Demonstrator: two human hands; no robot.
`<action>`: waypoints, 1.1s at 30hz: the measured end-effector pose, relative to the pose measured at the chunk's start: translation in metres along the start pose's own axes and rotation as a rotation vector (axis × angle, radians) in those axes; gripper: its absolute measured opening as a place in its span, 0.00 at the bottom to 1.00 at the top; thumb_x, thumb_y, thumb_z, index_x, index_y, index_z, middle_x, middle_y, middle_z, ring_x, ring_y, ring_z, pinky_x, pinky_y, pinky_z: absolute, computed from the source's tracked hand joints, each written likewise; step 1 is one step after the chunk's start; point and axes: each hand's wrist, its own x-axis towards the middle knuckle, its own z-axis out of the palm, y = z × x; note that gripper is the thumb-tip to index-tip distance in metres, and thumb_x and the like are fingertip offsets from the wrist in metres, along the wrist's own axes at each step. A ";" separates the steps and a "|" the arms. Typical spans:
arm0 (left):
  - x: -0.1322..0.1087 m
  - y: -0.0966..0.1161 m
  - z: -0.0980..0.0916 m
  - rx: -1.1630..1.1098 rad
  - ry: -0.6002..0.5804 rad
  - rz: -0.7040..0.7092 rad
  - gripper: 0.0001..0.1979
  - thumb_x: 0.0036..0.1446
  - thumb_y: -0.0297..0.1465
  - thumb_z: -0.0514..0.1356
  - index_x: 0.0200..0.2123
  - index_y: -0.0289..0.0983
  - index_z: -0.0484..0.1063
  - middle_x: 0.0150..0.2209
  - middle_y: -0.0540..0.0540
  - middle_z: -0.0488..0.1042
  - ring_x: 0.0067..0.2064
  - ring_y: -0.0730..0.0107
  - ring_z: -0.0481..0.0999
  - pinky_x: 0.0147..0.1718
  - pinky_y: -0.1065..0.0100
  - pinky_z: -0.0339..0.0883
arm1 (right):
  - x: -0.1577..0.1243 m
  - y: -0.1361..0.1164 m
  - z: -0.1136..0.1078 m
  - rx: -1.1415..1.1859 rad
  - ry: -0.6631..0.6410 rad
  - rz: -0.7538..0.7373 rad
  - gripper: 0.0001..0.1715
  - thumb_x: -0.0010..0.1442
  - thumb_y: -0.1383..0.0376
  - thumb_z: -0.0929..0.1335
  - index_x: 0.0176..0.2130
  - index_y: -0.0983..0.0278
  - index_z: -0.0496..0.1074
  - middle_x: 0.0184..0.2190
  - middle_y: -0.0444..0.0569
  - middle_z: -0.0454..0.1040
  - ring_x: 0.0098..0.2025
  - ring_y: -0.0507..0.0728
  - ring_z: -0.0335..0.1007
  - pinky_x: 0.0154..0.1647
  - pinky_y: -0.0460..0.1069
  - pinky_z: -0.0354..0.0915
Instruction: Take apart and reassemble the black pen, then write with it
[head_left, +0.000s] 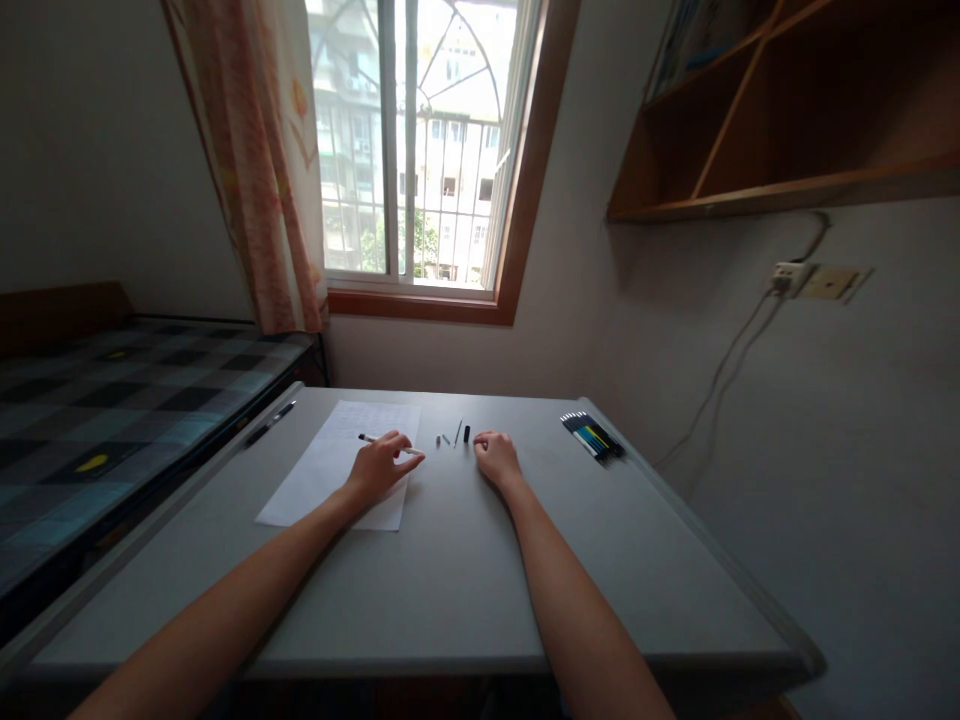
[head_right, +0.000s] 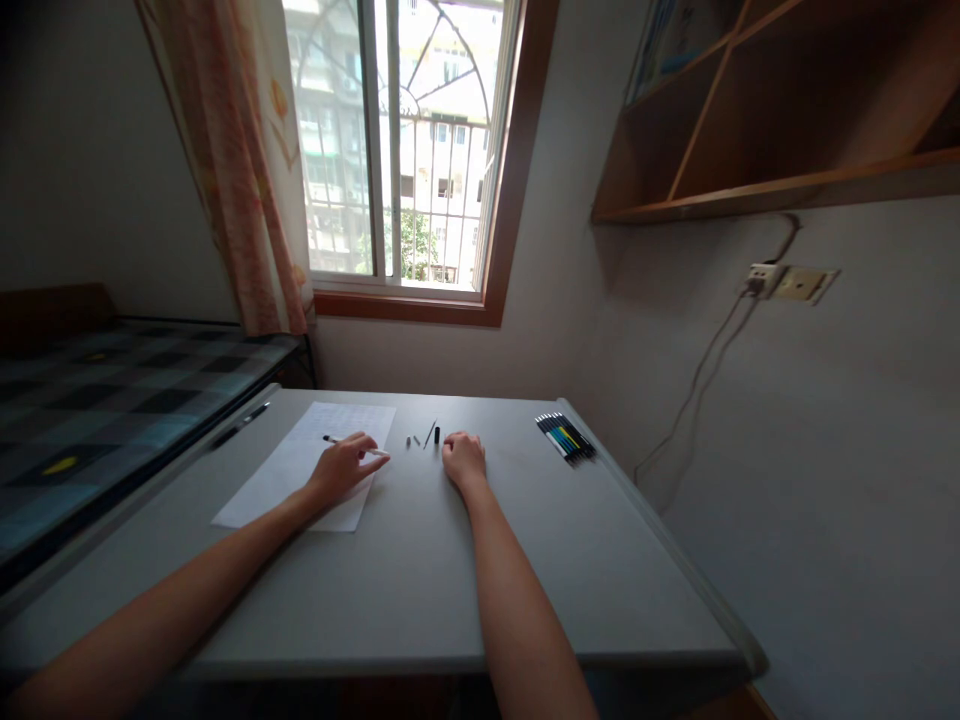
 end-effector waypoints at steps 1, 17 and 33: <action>0.000 0.000 0.000 -0.001 -0.002 -0.001 0.17 0.53 0.46 0.53 0.28 0.39 0.68 0.28 0.51 0.67 0.25 0.75 0.65 0.25 0.72 0.54 | 0.000 0.000 0.000 0.001 0.000 0.001 0.15 0.54 0.68 0.62 0.33 0.60 0.77 0.41 0.46 0.75 0.44 0.55 0.67 0.50 0.47 0.56; 0.001 0.001 0.000 -0.016 -0.005 -0.005 0.17 0.52 0.47 0.53 0.28 0.39 0.69 0.28 0.51 0.68 0.25 0.75 0.66 0.25 0.72 0.55 | -0.001 -0.002 0.001 -0.004 -0.024 -0.020 0.14 0.54 0.66 0.62 0.36 0.59 0.76 0.47 0.44 0.73 0.48 0.57 0.64 0.50 0.49 0.56; 0.000 0.002 -0.001 -0.004 -0.002 -0.006 0.17 0.53 0.47 0.53 0.27 0.39 0.68 0.28 0.51 0.68 0.26 0.74 0.66 0.25 0.72 0.54 | 0.002 0.001 0.003 0.024 0.002 -0.033 0.15 0.54 0.67 0.62 0.37 0.62 0.76 0.41 0.49 0.75 0.46 0.55 0.67 0.49 0.45 0.57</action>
